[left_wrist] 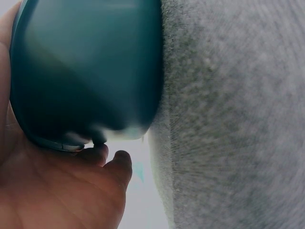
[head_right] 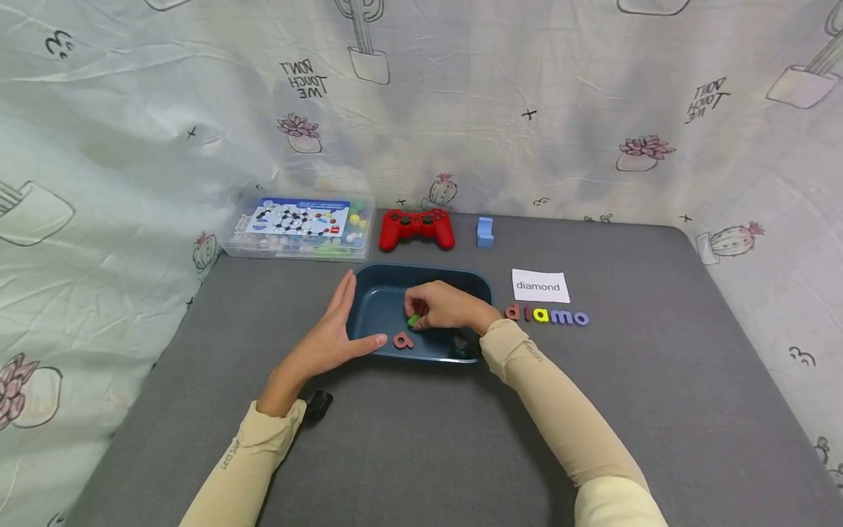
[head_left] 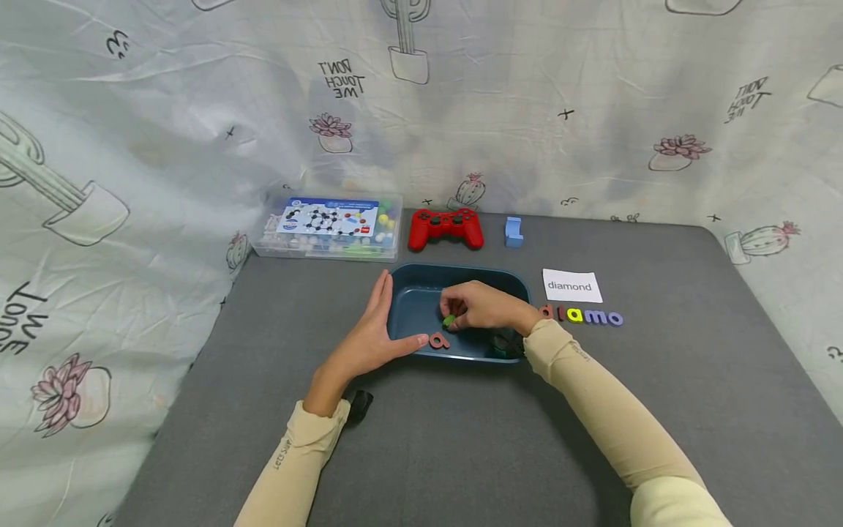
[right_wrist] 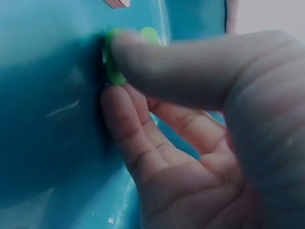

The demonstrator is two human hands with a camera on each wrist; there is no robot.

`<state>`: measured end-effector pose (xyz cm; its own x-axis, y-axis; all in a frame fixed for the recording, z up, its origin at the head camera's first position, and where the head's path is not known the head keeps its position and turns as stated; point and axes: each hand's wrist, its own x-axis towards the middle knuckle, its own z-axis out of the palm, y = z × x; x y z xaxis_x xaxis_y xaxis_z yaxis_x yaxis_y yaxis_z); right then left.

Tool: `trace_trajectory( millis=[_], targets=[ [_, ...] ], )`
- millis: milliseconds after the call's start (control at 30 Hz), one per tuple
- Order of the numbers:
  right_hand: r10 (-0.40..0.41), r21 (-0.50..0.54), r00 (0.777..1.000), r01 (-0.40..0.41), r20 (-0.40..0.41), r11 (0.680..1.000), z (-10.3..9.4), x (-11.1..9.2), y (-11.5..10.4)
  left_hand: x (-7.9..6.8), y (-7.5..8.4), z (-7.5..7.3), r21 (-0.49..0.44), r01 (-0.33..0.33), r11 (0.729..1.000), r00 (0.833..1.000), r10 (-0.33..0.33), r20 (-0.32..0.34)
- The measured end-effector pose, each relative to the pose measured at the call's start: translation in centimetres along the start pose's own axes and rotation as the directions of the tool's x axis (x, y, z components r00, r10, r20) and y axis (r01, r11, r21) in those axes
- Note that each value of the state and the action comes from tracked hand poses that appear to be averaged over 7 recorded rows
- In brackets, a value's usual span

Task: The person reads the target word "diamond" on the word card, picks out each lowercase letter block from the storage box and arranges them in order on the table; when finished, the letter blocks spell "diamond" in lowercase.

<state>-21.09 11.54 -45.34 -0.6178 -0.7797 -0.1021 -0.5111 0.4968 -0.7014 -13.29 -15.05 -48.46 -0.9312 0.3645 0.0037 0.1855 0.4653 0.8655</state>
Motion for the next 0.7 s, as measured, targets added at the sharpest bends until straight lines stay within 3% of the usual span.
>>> trace_trajectory(
  millis=[233, 433, 700],
  targets=[
    [0.039, 0.049, 0.996, -0.035, -0.079, 0.998, -0.4, 0.1, 0.2, 0.1, 0.2, -0.1, 0.003, 0.007, 1.000, 1.000, -0.007, -0.004],
    [0.090, 0.159, 0.986, -0.067, -0.139, 0.985, -1.0, -0.6, -0.1, 0.3, 0.3, 0.1, 0.017, -0.008, 1.000, 1.000, 0.008, -0.006],
    [0.128, 0.399, 0.951, -0.005, -0.281, 0.917, -1.7, -1.3, -0.1, 0.1, 0.2, 0.1, 0.005, -0.002, 1.000, 1.000, 0.002, -0.007]
  ],
)
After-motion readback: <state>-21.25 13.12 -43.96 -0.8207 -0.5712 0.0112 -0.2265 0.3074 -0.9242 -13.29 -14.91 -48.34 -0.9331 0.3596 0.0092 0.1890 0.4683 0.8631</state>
